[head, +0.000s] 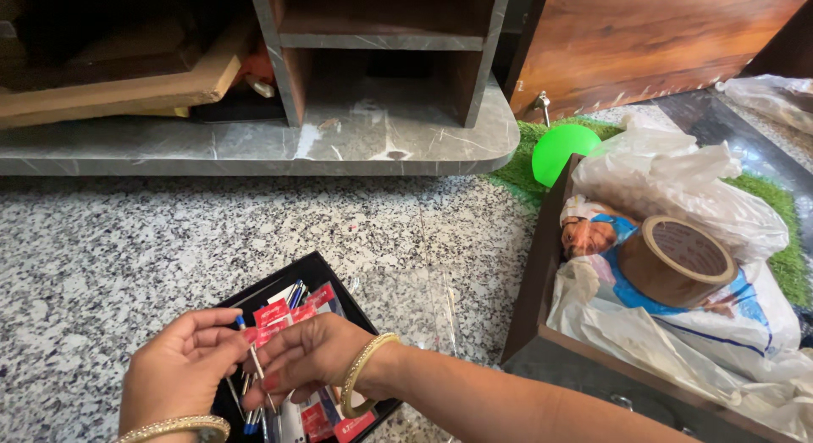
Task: The person is organizing pens by removing them from their packaging and placing them into a black tray. They handle multiple pens, some in plastic packaging, and arrange them neatly in the tray.
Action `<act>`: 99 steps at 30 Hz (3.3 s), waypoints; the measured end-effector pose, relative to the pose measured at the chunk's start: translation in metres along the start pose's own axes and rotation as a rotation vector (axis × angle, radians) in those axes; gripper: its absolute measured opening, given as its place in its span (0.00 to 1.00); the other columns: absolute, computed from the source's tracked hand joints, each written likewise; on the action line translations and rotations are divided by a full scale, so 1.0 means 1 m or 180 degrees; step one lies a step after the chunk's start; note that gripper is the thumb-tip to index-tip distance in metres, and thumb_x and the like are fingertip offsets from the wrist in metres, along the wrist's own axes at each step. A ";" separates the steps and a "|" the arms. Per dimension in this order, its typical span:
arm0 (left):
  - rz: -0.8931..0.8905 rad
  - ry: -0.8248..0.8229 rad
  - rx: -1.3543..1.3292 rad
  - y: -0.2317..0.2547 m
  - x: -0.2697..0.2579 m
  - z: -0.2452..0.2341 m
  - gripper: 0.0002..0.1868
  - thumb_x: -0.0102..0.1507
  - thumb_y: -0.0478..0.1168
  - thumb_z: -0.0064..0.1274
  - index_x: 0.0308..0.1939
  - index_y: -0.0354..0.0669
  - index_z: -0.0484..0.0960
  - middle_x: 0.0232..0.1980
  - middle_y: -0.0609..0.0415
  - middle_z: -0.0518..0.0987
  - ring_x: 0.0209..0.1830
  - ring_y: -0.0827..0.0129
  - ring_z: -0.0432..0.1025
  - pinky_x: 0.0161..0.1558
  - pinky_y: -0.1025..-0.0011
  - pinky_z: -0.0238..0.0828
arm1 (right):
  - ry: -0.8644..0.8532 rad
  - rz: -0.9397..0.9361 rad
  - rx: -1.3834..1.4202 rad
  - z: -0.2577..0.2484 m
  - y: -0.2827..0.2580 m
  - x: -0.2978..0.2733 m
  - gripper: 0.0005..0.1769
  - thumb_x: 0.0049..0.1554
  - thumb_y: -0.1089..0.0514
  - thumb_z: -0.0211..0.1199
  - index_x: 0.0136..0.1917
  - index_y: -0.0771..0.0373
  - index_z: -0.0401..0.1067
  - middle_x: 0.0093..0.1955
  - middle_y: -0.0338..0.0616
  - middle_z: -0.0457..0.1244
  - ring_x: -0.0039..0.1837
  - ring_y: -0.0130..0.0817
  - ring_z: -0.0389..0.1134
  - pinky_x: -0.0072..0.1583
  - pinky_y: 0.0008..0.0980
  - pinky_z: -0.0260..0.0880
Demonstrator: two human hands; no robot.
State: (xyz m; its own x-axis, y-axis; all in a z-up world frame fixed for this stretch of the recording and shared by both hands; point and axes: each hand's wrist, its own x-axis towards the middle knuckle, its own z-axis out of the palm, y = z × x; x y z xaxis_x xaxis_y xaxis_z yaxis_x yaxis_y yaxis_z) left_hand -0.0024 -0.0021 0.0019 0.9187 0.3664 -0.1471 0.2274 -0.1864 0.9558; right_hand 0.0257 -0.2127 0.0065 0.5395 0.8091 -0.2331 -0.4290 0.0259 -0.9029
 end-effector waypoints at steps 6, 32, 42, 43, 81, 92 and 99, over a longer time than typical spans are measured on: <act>-0.0170 0.0239 0.0007 0.007 -0.007 0.006 0.23 0.60 0.35 0.62 0.58 0.40 0.76 0.42 0.50 0.85 0.37 0.68 0.80 0.37 0.71 0.75 | 0.0539 -0.0036 0.0204 0.005 -0.006 0.000 0.11 0.59 0.64 0.64 0.56 0.63 0.73 0.51 0.46 0.72 0.50 0.26 0.73 0.47 0.22 0.72; -0.0319 -0.1072 -0.0294 -0.094 0.019 0.009 0.22 0.54 0.28 0.57 0.54 0.40 0.82 0.47 0.47 0.87 0.41 0.65 0.84 0.46 0.68 0.79 | 0.1839 -0.0125 0.0096 -0.018 -0.019 0.011 0.15 0.53 0.67 0.71 0.49 0.60 0.67 0.43 0.43 0.70 0.44 0.31 0.75 0.41 0.25 0.70; -0.0331 -0.0800 0.0418 -0.047 0.000 0.018 0.13 0.64 0.42 0.61 0.44 0.35 0.89 0.37 0.47 0.88 0.38 0.65 0.86 0.45 0.70 0.79 | 0.1633 -0.0196 -0.0075 -0.014 -0.006 0.016 0.15 0.50 0.67 0.71 0.47 0.59 0.68 0.44 0.41 0.72 0.43 0.25 0.71 0.43 0.24 0.68; -0.0327 -0.0720 0.0834 -0.035 -0.003 0.017 0.13 0.64 0.45 0.61 0.44 0.39 0.89 0.37 0.48 0.88 0.38 0.66 0.85 0.45 0.70 0.79 | 0.1641 -0.0319 -0.0118 -0.014 -0.003 0.016 0.15 0.50 0.67 0.72 0.47 0.60 0.68 0.44 0.42 0.71 0.42 0.25 0.71 0.43 0.24 0.68; -0.0590 0.0372 -0.0788 -0.021 0.000 0.017 0.15 0.63 0.45 0.63 0.41 0.34 0.85 0.35 0.53 0.85 0.31 0.74 0.76 0.35 0.78 0.67 | 0.1439 0.0093 -0.0672 -0.010 -0.011 -0.005 0.06 0.58 0.60 0.70 0.44 0.66 0.77 0.39 0.47 0.72 0.39 0.28 0.74 0.40 0.24 0.73; -0.0218 0.0056 -0.0345 -0.012 -0.008 0.047 0.12 0.59 0.36 0.63 0.44 0.34 0.87 0.37 0.52 0.86 0.34 0.74 0.76 0.38 0.75 0.72 | 0.1658 -0.0262 -0.1635 0.017 -0.011 -0.008 0.08 0.57 0.59 0.65 0.42 0.67 0.73 0.35 0.44 0.72 0.37 0.29 0.75 0.40 0.27 0.76; -0.0694 -0.0087 -0.0523 -0.013 -0.013 0.056 0.11 0.59 0.34 0.61 0.44 0.34 0.89 0.37 0.52 0.86 0.33 0.73 0.76 0.37 0.73 0.70 | 0.2258 -0.0139 -0.2133 0.018 -0.007 -0.011 0.18 0.47 0.51 0.77 0.35 0.66 0.74 0.31 0.45 0.71 0.34 0.28 0.74 0.39 0.28 0.74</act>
State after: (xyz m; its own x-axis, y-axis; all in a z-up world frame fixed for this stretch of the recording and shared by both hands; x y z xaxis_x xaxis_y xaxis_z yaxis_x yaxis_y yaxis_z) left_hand 0.0005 -0.0560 -0.0231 0.8627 0.3565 -0.3586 0.3673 0.0455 0.9290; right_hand 0.0096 -0.2110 0.0219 0.9499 0.2685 -0.1597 -0.0158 -0.4693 -0.8829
